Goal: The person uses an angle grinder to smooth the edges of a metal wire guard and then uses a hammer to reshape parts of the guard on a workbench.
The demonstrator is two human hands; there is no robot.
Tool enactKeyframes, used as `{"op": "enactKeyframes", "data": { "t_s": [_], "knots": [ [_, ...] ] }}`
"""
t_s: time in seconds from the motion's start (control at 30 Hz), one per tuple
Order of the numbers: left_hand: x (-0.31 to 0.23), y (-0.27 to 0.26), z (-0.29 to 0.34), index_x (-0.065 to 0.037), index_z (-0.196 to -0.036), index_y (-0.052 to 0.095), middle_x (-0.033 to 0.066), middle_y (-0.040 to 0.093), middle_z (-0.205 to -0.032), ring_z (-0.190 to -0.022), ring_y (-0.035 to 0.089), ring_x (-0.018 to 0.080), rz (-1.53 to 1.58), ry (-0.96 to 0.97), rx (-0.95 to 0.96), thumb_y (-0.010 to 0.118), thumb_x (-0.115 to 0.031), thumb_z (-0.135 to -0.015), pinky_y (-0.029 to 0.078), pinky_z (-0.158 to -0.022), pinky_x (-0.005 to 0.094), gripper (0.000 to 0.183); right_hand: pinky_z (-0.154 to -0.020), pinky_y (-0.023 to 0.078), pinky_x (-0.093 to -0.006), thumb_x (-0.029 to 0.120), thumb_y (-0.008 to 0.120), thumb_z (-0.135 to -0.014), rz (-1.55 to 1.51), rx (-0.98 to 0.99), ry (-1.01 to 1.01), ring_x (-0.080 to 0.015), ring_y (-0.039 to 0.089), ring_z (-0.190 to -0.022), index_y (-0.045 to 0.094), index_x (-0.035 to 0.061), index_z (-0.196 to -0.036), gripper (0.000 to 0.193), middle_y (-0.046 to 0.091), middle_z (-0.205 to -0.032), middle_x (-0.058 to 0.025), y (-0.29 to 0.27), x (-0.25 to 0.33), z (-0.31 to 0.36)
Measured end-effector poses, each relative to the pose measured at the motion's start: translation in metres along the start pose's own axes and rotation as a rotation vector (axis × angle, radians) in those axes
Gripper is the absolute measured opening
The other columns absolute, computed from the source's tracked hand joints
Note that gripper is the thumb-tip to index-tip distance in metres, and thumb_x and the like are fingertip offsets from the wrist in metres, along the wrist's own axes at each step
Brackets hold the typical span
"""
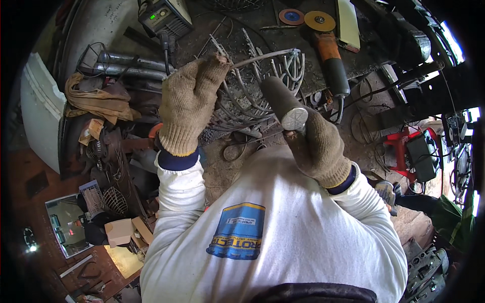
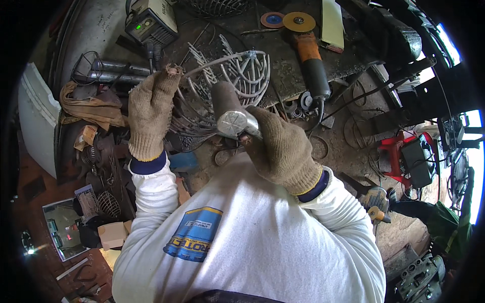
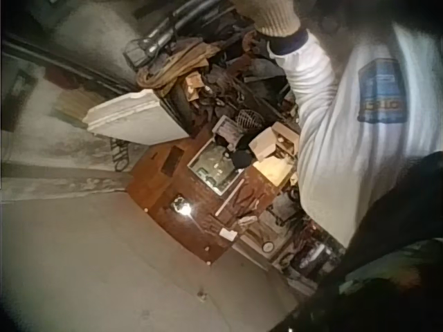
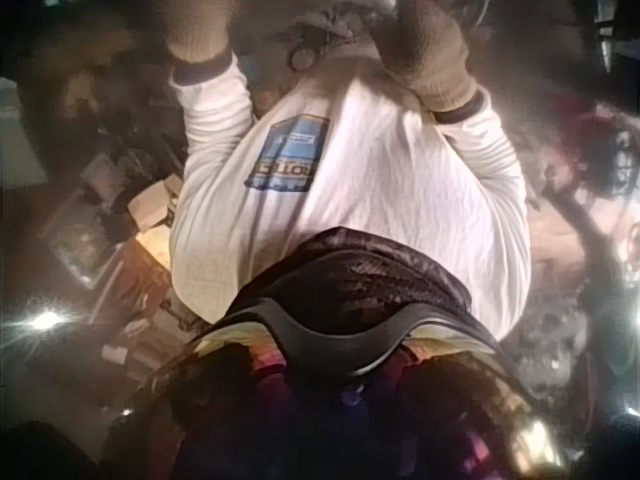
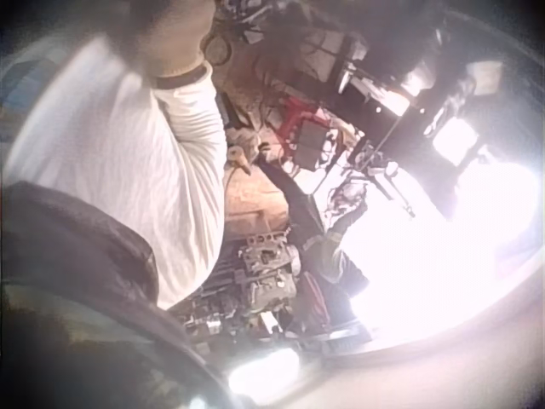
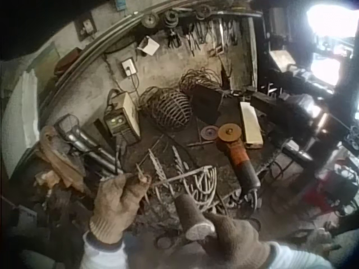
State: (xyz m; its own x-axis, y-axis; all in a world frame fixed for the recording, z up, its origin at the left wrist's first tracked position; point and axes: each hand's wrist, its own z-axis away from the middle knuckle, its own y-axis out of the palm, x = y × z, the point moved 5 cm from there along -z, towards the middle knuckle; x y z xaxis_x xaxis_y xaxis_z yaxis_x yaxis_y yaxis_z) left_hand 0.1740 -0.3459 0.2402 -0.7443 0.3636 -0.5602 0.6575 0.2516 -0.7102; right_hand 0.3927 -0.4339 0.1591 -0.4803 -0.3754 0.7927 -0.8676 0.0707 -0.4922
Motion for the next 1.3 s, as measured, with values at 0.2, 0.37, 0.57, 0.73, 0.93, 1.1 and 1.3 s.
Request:
{"op": "enactKeyframes", "data": {
  "t_s": [0.2, 0.37, 0.57, 0.73, 0.93, 1.1, 1.3],
  "knots": [
    [0.004, 0.005, 0.005, -0.003, -0.098, 0.076, 0.0158, 0.069, -0.073, -0.065, 0.067, 0.0324, -0.022, 0.03, 0.013, 0.068, -0.046, -0.097, 0.049, -0.061, 0.0388, 0.043, -0.073, 0.057, -0.0431, 0.014, 0.069, -0.091, 0.013, 0.034, 0.027, -0.0401, 0.073, -0.085, 0.06, -0.0015, -0.127, 0.04, 0.073, -0.092, -0.0221, 0.007, -0.005, 0.002],
    [0.01, 0.007, 0.012, -0.004, -0.099, 0.076, 0.0163, 0.07, -0.075, -0.067, 0.068, 0.0322, -0.069, -0.062, 0.07, 0.069, -0.045, -0.097, 0.05, -0.061, 0.0395, 0.041, -0.072, 0.057, -0.0432, 0.014, 0.07, -0.091, 0.01, 0.063, 0.026, -0.04, 0.073, -0.084, 0.059, -0.0018, -0.128, 0.042, 0.073, -0.091, -0.0218, 0.012, -0.006, 0.005],
    [0.002, 0.019, 0.025, -0.007, -0.08, 0.07, 0.0151, 0.065, -0.067, -0.061, 0.067, 0.0337, -0.308, 0.338, -0.126, 0.067, -0.045, -0.097, 0.051, -0.053, 0.041, 0.042, -0.073, 0.057, -0.0432, 0.013, 0.069, -0.091, 0.049, 0.066, 0.068, -0.0416, 0.073, -0.085, 0.06, 0.0001, -0.127, 0.039, 0.073, -0.092, -0.021, 0.01, 0.0, 0.007],
    [-0.017, 0.026, 0.025, -0.011, -0.071, 0.062, 0.0123, 0.062, -0.062, -0.056, 0.065, 0.0328, -0.425, 0.281, -0.175, 0.068, -0.047, -0.096, 0.05, -0.048, 0.0407, 0.044, -0.072, 0.06, -0.0443, 0.018, 0.075, -0.087, 0.182, 0.019, 0.083, -0.0366, 0.075, -0.084, 0.058, 0.0038, -0.132, 0.05, 0.074, -0.097, -0.0195, 0.002, 0.001, 0.003],
    [-0.027, 0.025, 0.019, -0.007, -0.079, 0.065, 0.0153, 0.062, -0.067, -0.061, 0.064, 0.0352, -0.383, 0.2, -0.112, 0.072, -0.04, -0.094, 0.049, -0.054, 0.0422, 0.037, -0.067, 0.053, -0.0321, 0.007, 0.059, -0.098, -0.482, 0.233, 0.578, -0.0203, 0.066, -0.074, 0.056, -0.0039, -0.124, 0.028, 0.069, -0.092, -0.0167, -0.04, -0.034, 0.027],
    [-0.023, 0.033, 0.007, -0.011, -0.073, 0.065, 0.0106, 0.065, -0.064, -0.057, 0.067, 0.0291, -0.506, 0.327, -0.082, 0.065, -0.046, -0.098, 0.052, -0.049, 0.0406, 0.043, -0.068, 0.054, -0.0342, 0.01, 0.061, -0.097, 0.035, -0.11, 0.176, -0.0232, 0.068, -0.076, 0.056, -0.0021, -0.126, 0.032, 0.071, -0.097, -0.0181, -0.022, -0.011, 0.018],
    [-0.031, 0.021, 0.014, -0.008, -0.079, 0.07, 0.011, 0.066, -0.066, -0.056, 0.066, 0.0299, -0.054, 0.291, -0.128, 0.065, -0.049, -0.098, 0.051, -0.052, 0.0373, 0.044, -0.069, 0.056, -0.0321, 0.013, 0.064, -0.098, -0.05, -0.201, 0.143, -0.0265, 0.071, -0.079, 0.056, -0.0049, -0.13, 0.038, 0.071, -0.106, -0.0193, -0.02, -0.033, 0.028]
  ]
}}
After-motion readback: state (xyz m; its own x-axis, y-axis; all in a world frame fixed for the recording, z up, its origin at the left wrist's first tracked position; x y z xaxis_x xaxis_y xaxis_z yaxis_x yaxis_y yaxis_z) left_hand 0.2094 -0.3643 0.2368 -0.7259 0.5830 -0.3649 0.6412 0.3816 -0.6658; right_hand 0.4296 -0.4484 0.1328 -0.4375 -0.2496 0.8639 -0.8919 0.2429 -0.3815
